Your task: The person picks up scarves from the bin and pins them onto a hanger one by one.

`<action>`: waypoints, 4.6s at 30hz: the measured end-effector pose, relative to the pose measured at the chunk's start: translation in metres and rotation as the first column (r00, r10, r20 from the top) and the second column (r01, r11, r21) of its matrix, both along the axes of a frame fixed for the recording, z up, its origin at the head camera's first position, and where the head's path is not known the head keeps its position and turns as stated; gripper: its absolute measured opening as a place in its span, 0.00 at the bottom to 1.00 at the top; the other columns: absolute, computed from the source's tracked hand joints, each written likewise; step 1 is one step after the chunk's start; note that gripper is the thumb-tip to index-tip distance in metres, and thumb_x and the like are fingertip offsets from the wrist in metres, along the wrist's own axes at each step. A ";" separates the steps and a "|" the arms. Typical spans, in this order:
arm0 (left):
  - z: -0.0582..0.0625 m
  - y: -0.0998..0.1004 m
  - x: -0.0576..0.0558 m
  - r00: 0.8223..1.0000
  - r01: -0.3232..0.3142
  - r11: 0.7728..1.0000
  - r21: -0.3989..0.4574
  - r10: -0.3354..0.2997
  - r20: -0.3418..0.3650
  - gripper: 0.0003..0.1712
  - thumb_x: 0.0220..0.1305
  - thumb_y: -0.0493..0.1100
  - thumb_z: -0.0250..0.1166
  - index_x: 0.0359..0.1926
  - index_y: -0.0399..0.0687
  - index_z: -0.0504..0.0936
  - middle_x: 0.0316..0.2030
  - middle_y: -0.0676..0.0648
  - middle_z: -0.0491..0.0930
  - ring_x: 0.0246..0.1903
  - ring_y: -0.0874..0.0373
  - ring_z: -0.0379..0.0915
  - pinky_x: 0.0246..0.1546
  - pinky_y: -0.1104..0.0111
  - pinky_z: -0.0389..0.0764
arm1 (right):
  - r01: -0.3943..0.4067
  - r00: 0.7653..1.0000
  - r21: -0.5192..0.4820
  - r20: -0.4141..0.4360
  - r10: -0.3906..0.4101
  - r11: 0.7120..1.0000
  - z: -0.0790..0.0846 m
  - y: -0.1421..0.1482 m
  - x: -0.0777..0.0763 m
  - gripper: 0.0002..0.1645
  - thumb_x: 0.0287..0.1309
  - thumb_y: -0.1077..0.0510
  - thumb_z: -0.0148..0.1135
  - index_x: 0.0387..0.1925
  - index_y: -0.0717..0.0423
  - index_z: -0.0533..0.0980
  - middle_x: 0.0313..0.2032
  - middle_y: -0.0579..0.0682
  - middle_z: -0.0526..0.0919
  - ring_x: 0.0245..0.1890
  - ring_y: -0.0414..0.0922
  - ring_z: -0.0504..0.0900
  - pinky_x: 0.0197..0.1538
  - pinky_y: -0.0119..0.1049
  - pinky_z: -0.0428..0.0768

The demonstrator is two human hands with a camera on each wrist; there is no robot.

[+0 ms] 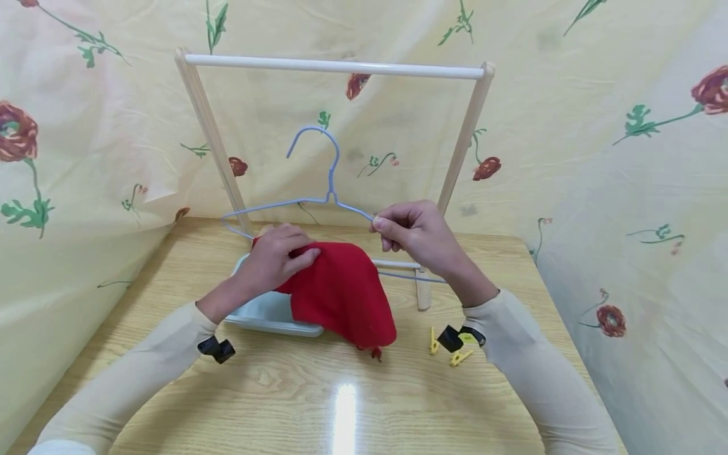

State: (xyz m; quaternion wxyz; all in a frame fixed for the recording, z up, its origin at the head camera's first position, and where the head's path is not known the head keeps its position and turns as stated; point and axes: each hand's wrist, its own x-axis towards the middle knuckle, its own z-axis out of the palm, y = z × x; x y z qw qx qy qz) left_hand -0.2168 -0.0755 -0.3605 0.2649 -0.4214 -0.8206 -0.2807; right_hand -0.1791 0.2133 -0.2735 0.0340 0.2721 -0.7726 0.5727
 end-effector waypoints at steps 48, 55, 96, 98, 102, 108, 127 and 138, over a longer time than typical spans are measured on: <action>0.014 0.012 0.001 0.994 0.109 0.980 -0.169 -0.104 0.037 0.13 0.63 0.28 0.68 0.48 0.41 0.88 0.49 0.45 0.86 0.50 0.52 0.81 0.55 0.63 0.82 | -0.063 0.997 -0.131 0.036 0.068 0.989 -0.005 -0.018 -0.001 0.15 0.67 0.72 0.57 0.31 0.58 0.86 0.18 0.46 0.80 0.19 0.37 0.75 0.23 0.26 0.73; 0.011 0.011 0.000 0.976 0.145 0.957 -0.251 -0.097 0.196 0.20 0.66 0.49 0.65 0.56 0.48 0.85 0.53 0.50 0.85 0.53 0.56 0.77 0.60 0.59 0.75 | -0.078 0.996 -0.127 0.028 0.082 0.989 -0.005 -0.016 0.000 0.10 0.68 0.71 0.60 0.32 0.67 0.85 0.21 0.46 0.82 0.20 0.37 0.76 0.24 0.25 0.74; 0.022 0.021 0.003 0.984 -0.158 0.909 0.386 0.113 0.135 0.16 0.60 0.42 0.77 0.47 0.40 0.90 0.33 0.45 0.86 0.35 0.53 0.80 0.35 0.64 0.84 | -0.133 0.989 -0.106 0.045 0.139 0.985 -0.010 -0.016 0.005 0.11 0.68 0.69 0.60 0.31 0.58 0.85 0.18 0.48 0.77 0.20 0.39 0.74 0.25 0.29 0.74; 0.026 0.023 0.002 0.964 -0.247 0.883 0.398 0.183 0.192 0.15 0.61 0.44 0.76 0.46 0.41 0.90 0.34 0.45 0.88 0.36 0.53 0.82 0.37 0.63 0.85 | -0.138 0.989 -0.101 0.047 0.144 0.985 -0.011 -0.016 0.006 0.10 0.68 0.68 0.61 0.32 0.59 0.86 0.19 0.48 0.77 0.20 0.39 0.74 0.25 0.28 0.75; 0.031 0.024 -0.002 0.925 -0.356 0.836 0.418 0.252 0.285 0.14 0.62 0.47 0.75 0.42 0.41 0.91 0.32 0.44 0.87 0.33 0.53 0.81 0.35 0.63 0.83 | -0.168 0.984 -0.088 0.039 0.172 0.982 -0.012 -0.018 0.006 0.07 0.68 0.67 0.62 0.34 0.62 0.85 0.20 0.49 0.79 0.20 0.41 0.75 0.26 0.29 0.75; 0.032 0.025 -0.006 0.912 -0.385 0.813 0.436 0.260 0.318 0.18 0.63 0.48 0.74 0.49 0.42 0.89 0.36 0.44 0.85 0.36 0.53 0.80 0.38 0.62 0.84 | -0.186 0.980 -0.088 0.048 0.191 0.979 -0.014 -0.020 0.007 0.06 0.68 0.66 0.63 0.35 0.64 0.85 0.20 0.49 0.79 0.20 0.41 0.75 0.25 0.28 0.75; 0.029 0.039 -0.012 0.981 -0.189 0.926 0.328 0.162 0.109 0.16 0.60 0.45 0.77 0.45 0.40 0.89 0.33 0.45 0.86 0.35 0.53 0.79 0.40 0.62 0.79 | -0.099 0.990 -0.125 0.086 0.110 0.987 -0.010 -0.028 0.008 0.12 0.69 0.68 0.58 0.33 0.56 0.85 0.20 0.49 0.78 0.20 0.40 0.74 0.24 0.29 0.74; 0.028 0.033 -0.013 0.973 -0.231 0.890 0.393 0.201 0.117 0.16 0.63 0.43 0.74 0.48 0.39 0.88 0.38 0.43 0.85 0.38 0.51 0.80 0.41 0.61 0.84 | -0.096 0.988 -0.098 0.107 0.107 0.991 -0.005 -0.031 0.013 0.08 0.69 0.69 0.59 0.36 0.71 0.82 0.19 0.49 0.78 0.20 0.41 0.73 0.24 0.29 0.73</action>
